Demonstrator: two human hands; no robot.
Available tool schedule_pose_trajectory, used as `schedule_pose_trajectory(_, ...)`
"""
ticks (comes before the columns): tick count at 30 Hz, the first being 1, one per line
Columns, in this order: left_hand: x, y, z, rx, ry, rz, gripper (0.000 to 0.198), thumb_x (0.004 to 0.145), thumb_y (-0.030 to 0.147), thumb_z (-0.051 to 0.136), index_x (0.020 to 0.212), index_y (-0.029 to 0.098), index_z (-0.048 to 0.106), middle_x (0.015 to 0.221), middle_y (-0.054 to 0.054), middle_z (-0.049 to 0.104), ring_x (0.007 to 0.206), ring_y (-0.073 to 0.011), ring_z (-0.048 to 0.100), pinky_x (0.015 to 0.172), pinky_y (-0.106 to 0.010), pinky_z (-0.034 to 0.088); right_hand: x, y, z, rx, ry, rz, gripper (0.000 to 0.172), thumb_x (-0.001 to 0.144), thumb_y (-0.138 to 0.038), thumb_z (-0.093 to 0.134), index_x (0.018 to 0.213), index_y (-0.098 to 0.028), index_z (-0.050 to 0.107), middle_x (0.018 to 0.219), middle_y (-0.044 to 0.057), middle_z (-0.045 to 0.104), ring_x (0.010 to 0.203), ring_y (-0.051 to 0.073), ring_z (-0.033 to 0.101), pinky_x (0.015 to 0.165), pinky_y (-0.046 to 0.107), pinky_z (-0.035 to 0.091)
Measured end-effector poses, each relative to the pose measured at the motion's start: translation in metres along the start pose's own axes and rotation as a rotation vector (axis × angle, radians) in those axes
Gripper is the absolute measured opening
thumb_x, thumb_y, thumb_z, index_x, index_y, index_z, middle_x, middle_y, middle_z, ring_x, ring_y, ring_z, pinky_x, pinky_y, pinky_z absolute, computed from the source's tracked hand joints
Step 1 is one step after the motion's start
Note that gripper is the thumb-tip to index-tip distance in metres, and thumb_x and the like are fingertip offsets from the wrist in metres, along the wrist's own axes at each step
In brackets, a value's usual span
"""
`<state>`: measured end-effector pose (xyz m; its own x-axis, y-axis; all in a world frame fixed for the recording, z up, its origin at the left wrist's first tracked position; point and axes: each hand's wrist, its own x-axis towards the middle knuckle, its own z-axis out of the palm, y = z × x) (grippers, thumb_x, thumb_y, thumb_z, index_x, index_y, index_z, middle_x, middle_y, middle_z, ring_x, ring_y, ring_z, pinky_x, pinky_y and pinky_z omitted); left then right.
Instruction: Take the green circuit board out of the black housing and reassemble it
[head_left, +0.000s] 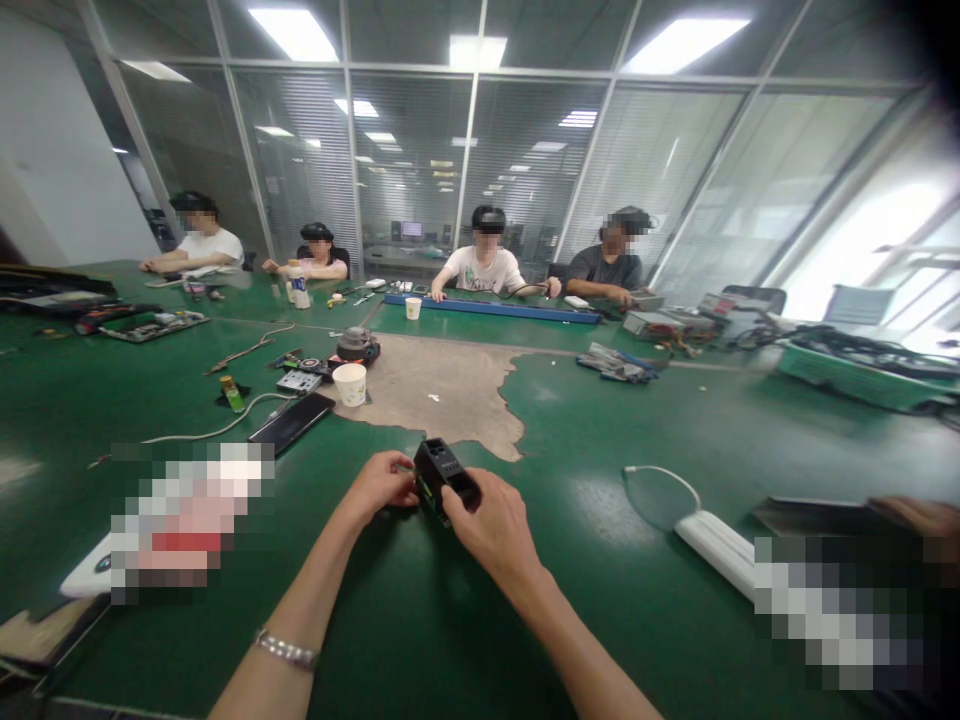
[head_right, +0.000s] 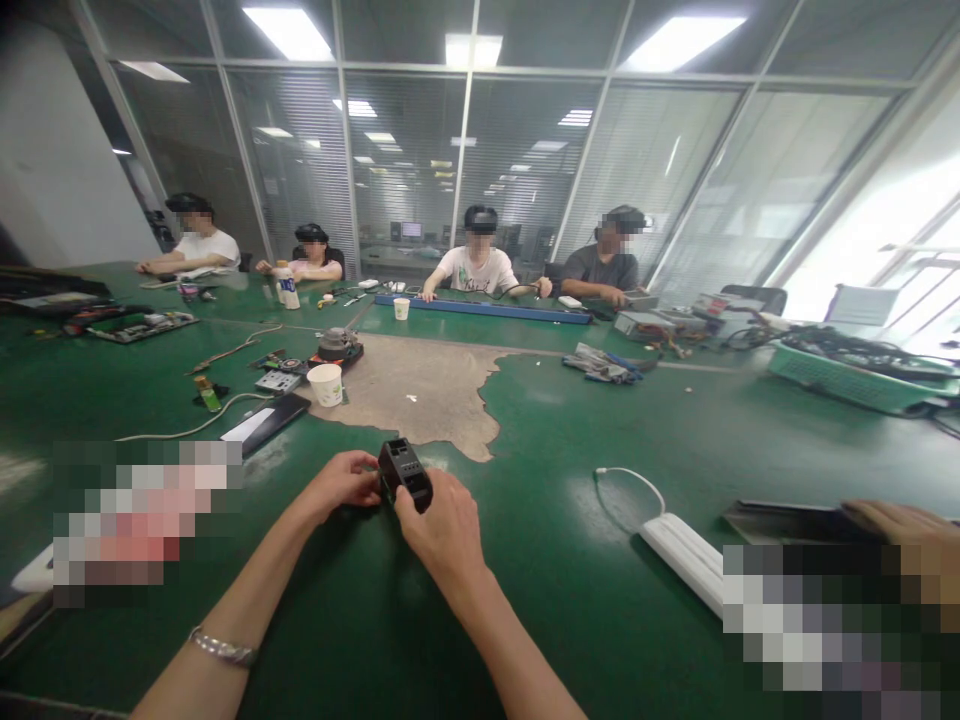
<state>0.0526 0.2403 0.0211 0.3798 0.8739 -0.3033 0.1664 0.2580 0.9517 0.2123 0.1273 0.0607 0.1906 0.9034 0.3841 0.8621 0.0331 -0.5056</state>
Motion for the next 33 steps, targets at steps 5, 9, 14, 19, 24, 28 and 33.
schedule_pose_trajectory(5,0.001,-0.001,0.002,-0.017,-0.008,-0.013,0.026,0.073,0.016,0.07,0.094,0.01,0.058,0.072,-0.006,0.068,0.054,-0.015,0.067,0.057,-0.026,0.057,0.006,0.02,-0.023,0.009,0.041,0.027,0.024,0.086,-0.037,0.051,0.093,-0.02,0.064,0.087,0.003,0.067,0.08,0.018,0.06,0.071,0.026,0.04)
schedule_pose_trajectory(9,-0.002,0.003,0.005,0.017,-0.039,-0.045,0.021,0.076,0.02,0.068,0.093,0.009,0.061,0.072,-0.008,0.069,0.059,-0.0151,0.068,0.06,-0.024,0.056,0.005,0.043,-0.024,-0.067,0.016,0.081,0.024,0.084,-0.037,0.052,0.092,-0.019,0.064,0.086,0.004,0.066,0.081,0.018,0.06,0.071,0.026,0.04)
schedule_pose_trajectory(14,-0.005,0.006,0.006,0.05,-0.063,-0.036,0.025,0.077,0.028,0.069,0.093,0.01,0.063,0.069,-0.006,0.068,0.059,-0.0146,0.068,0.056,-0.022,0.054,-0.001,0.056,-0.014,-0.182,-0.008,0.124,0.026,0.084,-0.039,0.053,0.096,-0.019,0.063,0.087,0.006,0.064,0.086,0.02,0.061,0.075,0.028,0.041)
schedule_pose_trajectory(19,-0.001,0.005,0.009,0.053,-0.079,-0.025,0.026,0.076,0.031,0.07,0.09,0.01,0.063,0.07,-0.006,0.067,0.057,-0.013,0.066,0.055,-0.021,0.053,-0.006,0.06,-0.007,-0.213,0.008,0.118,0.034,0.084,-0.04,0.053,0.112,-0.02,0.058,0.098,0.007,0.061,0.092,0.02,0.059,0.077,0.028,0.042)
schedule_pose_trajectory(24,0.002,0.005,0.012,0.059,-0.072,-0.007,0.023,0.077,0.033,0.067,0.083,0.011,0.062,0.068,-0.005,0.066,0.055,-0.0122,0.065,0.054,-0.021,0.052,-0.001,0.065,-0.008,-0.119,-0.006,0.124,0.032,0.083,-0.037,0.054,0.108,-0.019,0.062,0.097,0.007,0.062,0.091,0.02,0.059,0.08,0.029,0.043)
schedule_pose_trajectory(28,0.004,0.004,0.013,0.08,-0.071,0.007,0.021,0.078,0.032,0.064,0.081,0.011,0.061,0.068,-0.005,0.066,0.054,-0.0123,0.065,0.053,-0.021,0.051,0.003,0.058,-0.013,0.041,0.035,0.113,0.029,0.083,-0.038,0.054,0.1,-0.018,0.065,0.094,0.006,0.066,0.087,0.019,0.06,0.079,0.029,0.043)
schedule_pose_trajectory(33,0.008,-0.001,0.01,0.098,-0.103,0.033,0.021,0.075,0.033,0.066,0.076,0.013,0.061,0.066,-0.002,0.064,0.05,-0.0087,0.061,0.048,-0.017,0.046,0.002,0.032,-0.016,0.16,0.044,0.055,0.029,0.083,-0.039,0.053,0.097,-0.019,0.067,0.091,0.005,0.068,0.081,0.018,0.061,0.075,0.029,0.045)
